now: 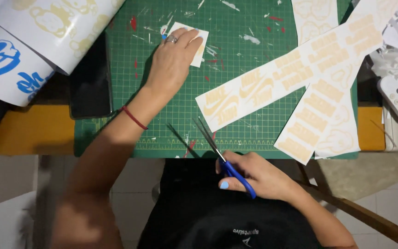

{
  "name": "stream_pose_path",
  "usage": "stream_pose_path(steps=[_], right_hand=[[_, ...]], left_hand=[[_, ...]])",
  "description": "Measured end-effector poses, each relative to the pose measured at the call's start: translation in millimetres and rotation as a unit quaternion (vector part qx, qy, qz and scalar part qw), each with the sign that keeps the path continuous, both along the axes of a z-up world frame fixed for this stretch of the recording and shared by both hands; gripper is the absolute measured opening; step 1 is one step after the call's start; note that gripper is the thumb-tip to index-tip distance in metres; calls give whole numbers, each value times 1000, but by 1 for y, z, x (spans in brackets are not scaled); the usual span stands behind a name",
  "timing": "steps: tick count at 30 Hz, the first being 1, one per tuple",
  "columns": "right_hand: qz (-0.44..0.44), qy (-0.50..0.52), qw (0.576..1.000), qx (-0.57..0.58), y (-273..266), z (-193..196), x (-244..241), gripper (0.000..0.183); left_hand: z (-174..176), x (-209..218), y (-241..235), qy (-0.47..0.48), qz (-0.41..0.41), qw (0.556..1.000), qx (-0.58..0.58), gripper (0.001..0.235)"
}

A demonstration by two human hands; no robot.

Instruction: The person cuts a large sheet of printed stickers into smaller individual pieces using scissors. They work on a green cutting mat, separating the sheet into strips and then trimming each sticker to size.

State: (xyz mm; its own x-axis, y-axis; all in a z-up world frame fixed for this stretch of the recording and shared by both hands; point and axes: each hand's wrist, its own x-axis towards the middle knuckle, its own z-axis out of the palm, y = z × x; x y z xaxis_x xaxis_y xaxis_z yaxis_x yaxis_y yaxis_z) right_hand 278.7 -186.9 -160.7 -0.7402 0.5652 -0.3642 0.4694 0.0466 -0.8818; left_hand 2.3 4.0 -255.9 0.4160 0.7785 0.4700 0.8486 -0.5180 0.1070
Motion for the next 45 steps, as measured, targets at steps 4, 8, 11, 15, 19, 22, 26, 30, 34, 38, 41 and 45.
stream_pose_path(steps=[4,8,11,15,19,22,26,30,34,38,41,45], right_hand=[[8,3,1000,7,1,5,0,49],[-7,7,1000,-4,-2,9,2,46],[5,4,1000,9,-6,11,4,47],[2,7,1000,21,-5,13,6,49],[-5,10,1000,8,-5,16,8,52],[-4,14,1000,20,-5,14,10,53],[-6,15,1000,19,-7,9,14,51],[-19,22,999,34,-4,11,18,53],[-14,33,999,31,-3,6,14,51],[-11,30,999,12,-5,5,12,47],[0,40,998,43,-6,8,11,44],[-19,55,997,52,-7,9,8,49]], left_hand=[[-3,-11,-9,-4,-43,998,-45,75],[4,-15,-2,24,-46,996,-77,48],[21,-16,-2,51,-33,982,-178,55],[37,-24,11,98,-17,961,-257,70],[53,-25,19,150,37,932,-328,96],[58,-18,17,184,79,928,-313,120],[40,-18,19,211,104,933,-273,127],[33,-15,19,74,60,989,-115,81],[25,-2,20,-39,-30,998,-48,46],[-25,-11,37,-19,-43,996,-76,46],[-21,-16,32,39,-33,996,-74,45],[-1,-15,29,74,-6,988,-138,62]])
